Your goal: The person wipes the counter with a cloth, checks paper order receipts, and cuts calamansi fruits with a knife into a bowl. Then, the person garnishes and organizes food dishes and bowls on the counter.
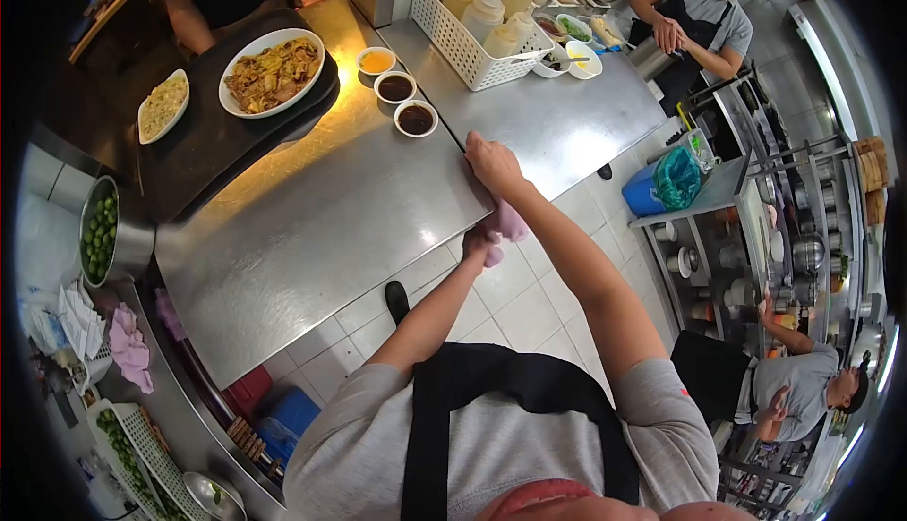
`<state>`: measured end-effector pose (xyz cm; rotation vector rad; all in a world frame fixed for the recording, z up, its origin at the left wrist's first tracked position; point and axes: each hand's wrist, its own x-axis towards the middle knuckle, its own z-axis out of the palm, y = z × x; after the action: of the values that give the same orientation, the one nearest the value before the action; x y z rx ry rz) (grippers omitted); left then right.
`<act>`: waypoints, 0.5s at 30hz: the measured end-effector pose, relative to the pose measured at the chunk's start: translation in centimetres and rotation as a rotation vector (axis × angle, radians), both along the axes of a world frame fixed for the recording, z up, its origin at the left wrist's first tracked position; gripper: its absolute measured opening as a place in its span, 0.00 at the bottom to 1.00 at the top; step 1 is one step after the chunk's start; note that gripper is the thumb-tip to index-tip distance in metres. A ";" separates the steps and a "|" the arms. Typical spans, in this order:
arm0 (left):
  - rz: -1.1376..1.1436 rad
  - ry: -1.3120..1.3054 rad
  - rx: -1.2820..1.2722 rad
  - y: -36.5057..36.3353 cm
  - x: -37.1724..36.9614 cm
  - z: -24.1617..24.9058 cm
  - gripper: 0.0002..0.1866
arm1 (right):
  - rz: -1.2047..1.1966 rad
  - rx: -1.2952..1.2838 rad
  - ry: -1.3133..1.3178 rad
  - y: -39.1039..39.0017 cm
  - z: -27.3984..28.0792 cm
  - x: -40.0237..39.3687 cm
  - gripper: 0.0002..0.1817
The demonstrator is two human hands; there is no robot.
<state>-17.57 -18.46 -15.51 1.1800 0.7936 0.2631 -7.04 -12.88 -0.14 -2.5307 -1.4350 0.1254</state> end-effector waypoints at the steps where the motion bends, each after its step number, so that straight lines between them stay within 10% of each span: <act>1: -0.068 0.080 -0.029 0.4 -0.3 0.2 0.22 | -0.007 -0.005 0.000 0.1 0.0 -0.1 0.09; 5: -0.050 0.134 -0.660 -0.4 2.5 -14.4 0.24 | 0.015 0.139 0.069 -1.3 0.3 -0.7 0.13; 10: -0.196 0.362 -0.542 0.6 1.0 -8.3 0.26 | -0.191 0.627 0.452 -6.5 0.1 -1.7 0.17; 15: -0.094 0.354 -0.576 -2.3 -2.5 -20.6 0.19 | -0.302 0.679 0.376 -15.5 -1.5 -4.4 0.17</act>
<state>-20.08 -20.80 -36.16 0.7178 1.0315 -0.2515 -11.41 -28.38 -1.59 -1.9861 -0.7650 0.0453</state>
